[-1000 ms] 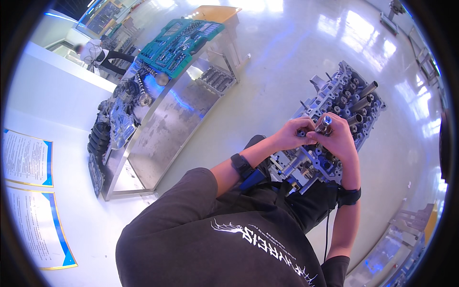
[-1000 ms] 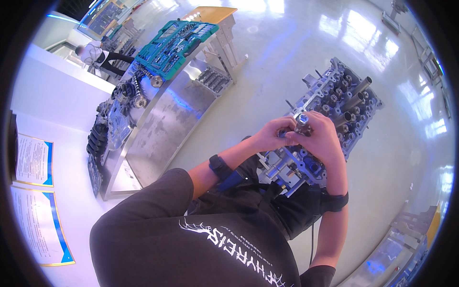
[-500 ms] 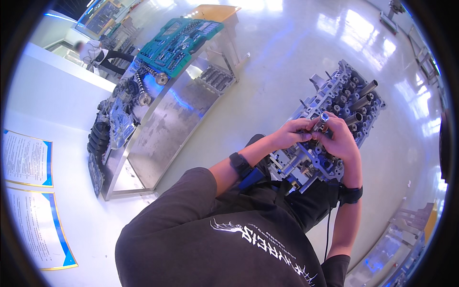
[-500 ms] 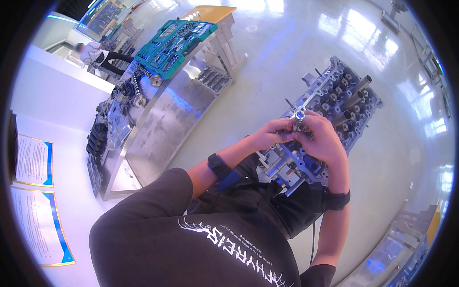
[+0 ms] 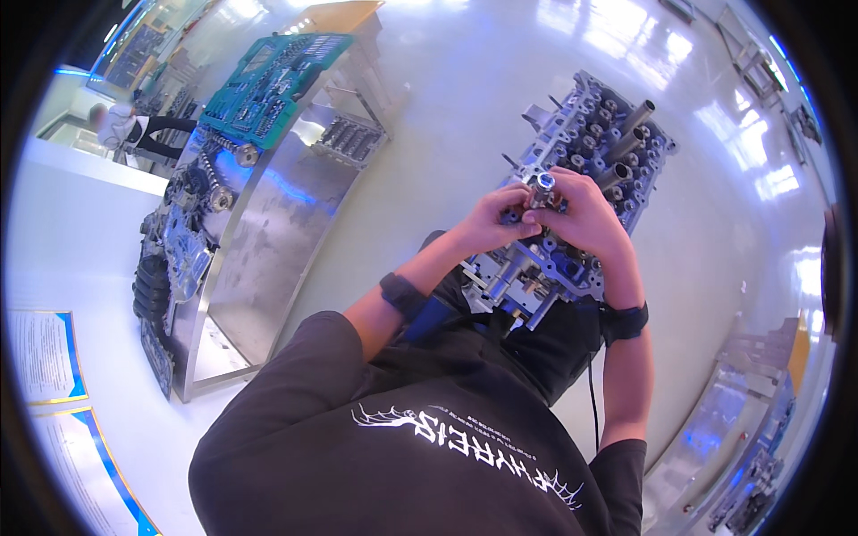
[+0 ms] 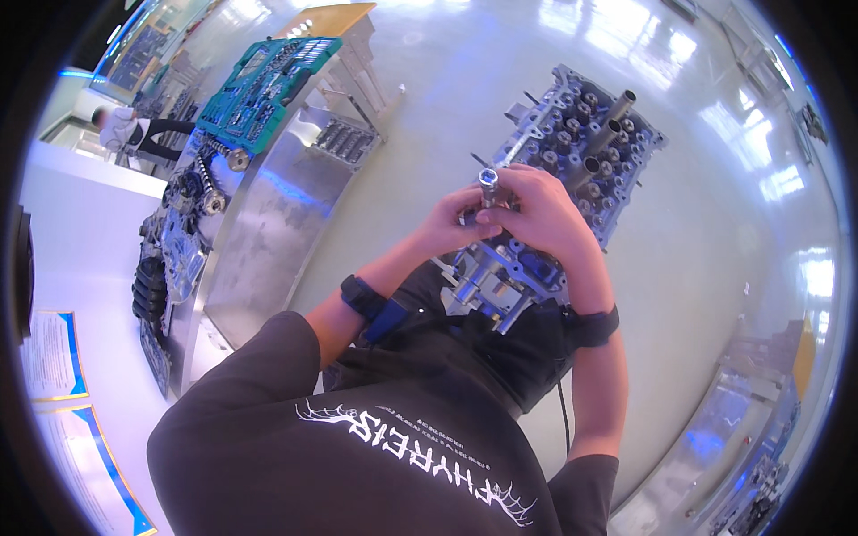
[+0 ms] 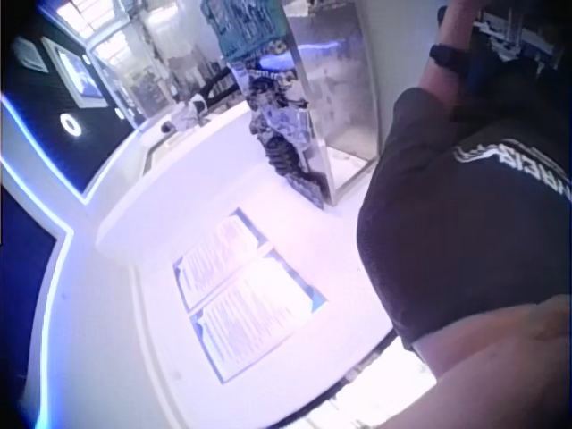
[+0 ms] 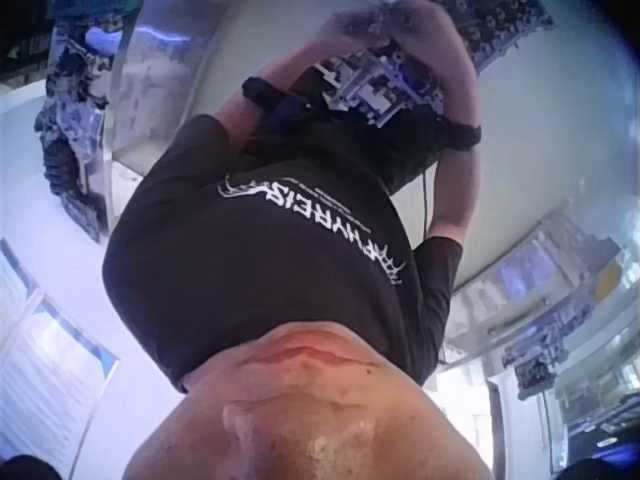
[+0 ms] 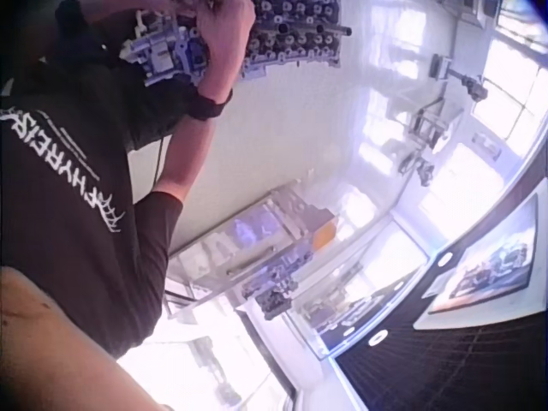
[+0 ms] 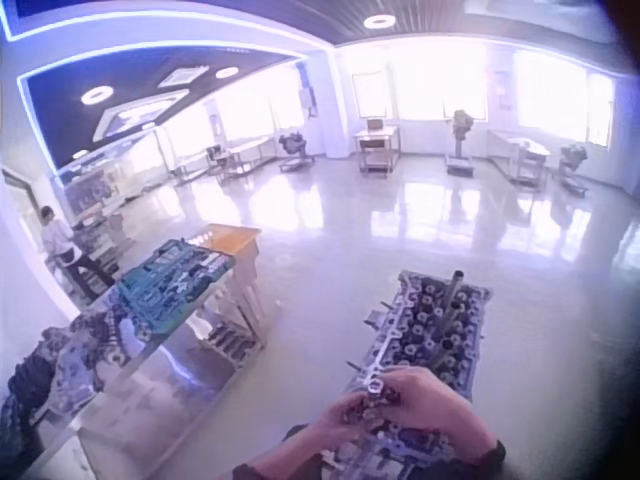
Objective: Inserting small metal components into a cylinder head.
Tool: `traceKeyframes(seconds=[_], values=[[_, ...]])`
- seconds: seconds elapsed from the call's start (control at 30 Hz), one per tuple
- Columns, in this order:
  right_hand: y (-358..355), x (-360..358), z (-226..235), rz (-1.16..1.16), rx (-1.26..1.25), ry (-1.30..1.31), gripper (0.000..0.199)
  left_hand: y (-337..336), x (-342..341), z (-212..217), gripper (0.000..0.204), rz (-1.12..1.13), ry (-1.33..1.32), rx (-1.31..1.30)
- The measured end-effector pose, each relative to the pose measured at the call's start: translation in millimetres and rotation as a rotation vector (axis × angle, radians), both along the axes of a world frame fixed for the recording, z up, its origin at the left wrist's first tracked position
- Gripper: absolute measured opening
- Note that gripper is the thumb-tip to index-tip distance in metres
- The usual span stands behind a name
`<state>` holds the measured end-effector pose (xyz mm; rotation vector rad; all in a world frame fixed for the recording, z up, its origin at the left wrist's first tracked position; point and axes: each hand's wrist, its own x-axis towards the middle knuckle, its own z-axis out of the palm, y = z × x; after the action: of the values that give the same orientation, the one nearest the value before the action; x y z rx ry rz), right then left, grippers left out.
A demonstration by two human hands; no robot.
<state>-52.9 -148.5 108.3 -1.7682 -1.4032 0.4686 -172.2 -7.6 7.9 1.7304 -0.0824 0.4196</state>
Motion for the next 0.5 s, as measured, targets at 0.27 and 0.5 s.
traceKeyframes(seconds=[0.27,0.5], values=[[0.0,0.9,-5.2,-0.026,0.021,-0.109,0.028,-4.9,1.6,-8.3,0.023,0.015,0.083,-0.24],[-3.0,6.5,-7.2,0.02,0.035,-0.074,0.028,-2.9,2.0,-5.7,0.035,-0.027,0.157,-0.383]])
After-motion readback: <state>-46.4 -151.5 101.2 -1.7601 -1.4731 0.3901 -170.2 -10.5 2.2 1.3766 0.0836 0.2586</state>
